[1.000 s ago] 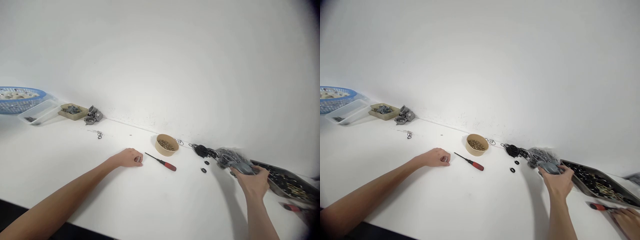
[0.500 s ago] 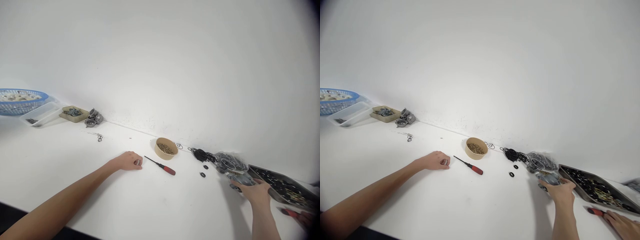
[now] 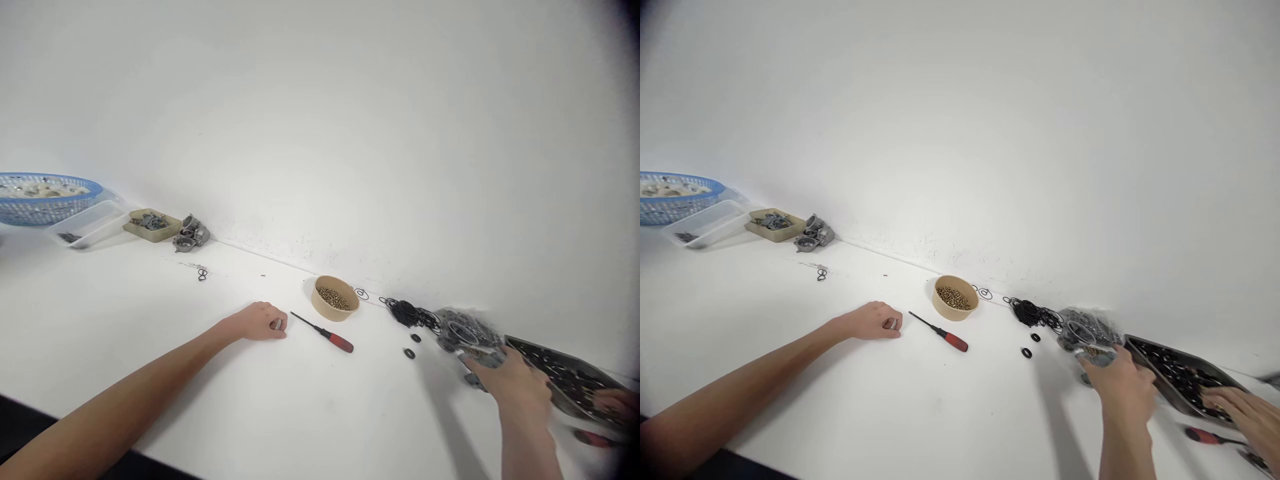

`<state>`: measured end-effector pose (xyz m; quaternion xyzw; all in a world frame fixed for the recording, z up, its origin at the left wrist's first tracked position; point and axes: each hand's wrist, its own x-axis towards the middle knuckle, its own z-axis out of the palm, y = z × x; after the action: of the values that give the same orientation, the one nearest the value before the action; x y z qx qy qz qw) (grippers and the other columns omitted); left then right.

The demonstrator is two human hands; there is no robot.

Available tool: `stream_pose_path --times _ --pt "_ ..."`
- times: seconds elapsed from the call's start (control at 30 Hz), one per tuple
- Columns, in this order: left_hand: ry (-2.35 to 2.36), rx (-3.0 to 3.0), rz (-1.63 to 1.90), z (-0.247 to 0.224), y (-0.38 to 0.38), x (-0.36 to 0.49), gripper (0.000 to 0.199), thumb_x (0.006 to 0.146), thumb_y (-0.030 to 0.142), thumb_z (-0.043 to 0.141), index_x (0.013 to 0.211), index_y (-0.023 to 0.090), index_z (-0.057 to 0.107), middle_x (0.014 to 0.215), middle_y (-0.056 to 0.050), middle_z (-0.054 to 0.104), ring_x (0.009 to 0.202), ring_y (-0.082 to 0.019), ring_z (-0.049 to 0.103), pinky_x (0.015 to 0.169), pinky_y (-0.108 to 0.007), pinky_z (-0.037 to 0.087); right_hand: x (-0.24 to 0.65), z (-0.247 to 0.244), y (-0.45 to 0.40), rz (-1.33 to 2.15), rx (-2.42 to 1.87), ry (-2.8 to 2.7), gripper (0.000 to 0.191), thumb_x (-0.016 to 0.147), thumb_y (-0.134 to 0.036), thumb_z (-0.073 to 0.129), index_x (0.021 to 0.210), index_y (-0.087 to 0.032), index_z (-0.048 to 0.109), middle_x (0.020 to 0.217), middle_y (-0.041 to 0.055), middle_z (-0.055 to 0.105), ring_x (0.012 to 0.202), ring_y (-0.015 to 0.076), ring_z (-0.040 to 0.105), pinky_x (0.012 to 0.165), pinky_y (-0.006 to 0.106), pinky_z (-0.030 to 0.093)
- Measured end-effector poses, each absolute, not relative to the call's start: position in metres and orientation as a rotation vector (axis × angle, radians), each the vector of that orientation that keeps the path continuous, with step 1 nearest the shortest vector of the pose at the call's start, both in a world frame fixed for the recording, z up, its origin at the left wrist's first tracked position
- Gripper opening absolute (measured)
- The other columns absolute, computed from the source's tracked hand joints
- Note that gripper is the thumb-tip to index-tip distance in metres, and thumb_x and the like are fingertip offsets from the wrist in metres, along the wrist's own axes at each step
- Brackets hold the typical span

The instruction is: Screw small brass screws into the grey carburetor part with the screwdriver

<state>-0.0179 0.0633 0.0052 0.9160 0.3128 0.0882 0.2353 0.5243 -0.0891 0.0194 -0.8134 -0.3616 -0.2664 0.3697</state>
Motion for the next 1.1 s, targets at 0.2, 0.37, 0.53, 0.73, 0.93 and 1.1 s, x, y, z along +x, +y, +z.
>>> stream_pose_path --times 0.2,0.37,0.53,0.73,0.93,1.1 --pt "0.857 2.543 0.239 0.001 0.067 -0.017 0.019 0.086 0.043 0.055 0.083 0.025 0.061 0.073 0.004 0.064 0.075 -0.015 0.058 0.075 -0.026 0.039 0.369 0.005 -0.048 -0.262 -1.711 -1.511 0.035 0.087 -0.049 0.053 0.101 -0.021 0.07 0.099 0.0106 0.069 0.077 0.0217 0.065 0.069 0.034 0.054" --pt "0.856 2.555 0.252 -0.001 0.068 -0.017 0.02 0.088 0.043 0.053 0.082 0.025 0.061 0.072 0.005 0.064 0.072 -0.014 0.057 0.074 -0.026 0.039 0.268 -0.028 -0.033 -0.061 -1.711 -1.884 0.029 0.087 -0.041 0.055 0.108 -0.027 0.07 0.101 0.0064 0.068 0.093 0.0235 0.064 0.081 0.036 0.053" --pt "0.855 2.557 0.253 -0.002 0.068 -0.018 0.02 0.087 0.043 0.054 0.082 0.025 0.061 0.074 0.004 0.064 0.072 -0.014 0.058 0.07 -0.025 0.039 0.26 -0.029 -0.035 0.004 -1.722 -1.922 0.022 0.088 -0.034 0.052 0.099 -0.026 0.07 0.1 0.0044 0.068 0.096 0.0234 0.063 0.084 0.037 0.051" --pt "0.855 2.557 0.245 -0.004 0.07 -0.017 0.019 0.088 0.042 0.054 0.082 0.025 0.06 0.073 0.004 0.065 0.073 -0.014 0.058 0.073 -0.026 0.039 0.281 -0.015 -0.041 0.136 -1.607 -1.65 0.032 0.09 -0.047 0.054 0.103 -0.022 0.068 0.092 0.0054 0.071 0.073 0.0183 0.065 0.069 0.03 0.054" --pt "0.854 2.557 0.253 -0.003 0.068 -0.016 0.019 0.088 0.042 0.053 0.082 0.026 0.06 0.072 0.005 0.064 0.073 -0.014 0.056 0.074 -0.026 0.039 0.304 -0.005 -0.04 0.115 -1.596 -1.149 0.044 0.073 -0.057 0.072 0.096 -0.019 0.067 0.082 0.0049 0.072 0.051 0.0157 0.064 0.055 0.029 0.057" --pt "0.862 2.543 0.253 0.0 0.066 -0.017 0.019 0.087 0.042 0.053 0.08 0.025 0.059 0.07 0.005 0.063 0.073 -0.014 0.056 0.072 -0.026 0.038 0.309 0.001 -0.041 0.106 -1.475 -1.056 0.047 0.07 -0.052 0.076 0.1 -0.018 0.065 0.086 0.008 0.074 0.07 0.0238 0.073 0.069 0.035 0.063"
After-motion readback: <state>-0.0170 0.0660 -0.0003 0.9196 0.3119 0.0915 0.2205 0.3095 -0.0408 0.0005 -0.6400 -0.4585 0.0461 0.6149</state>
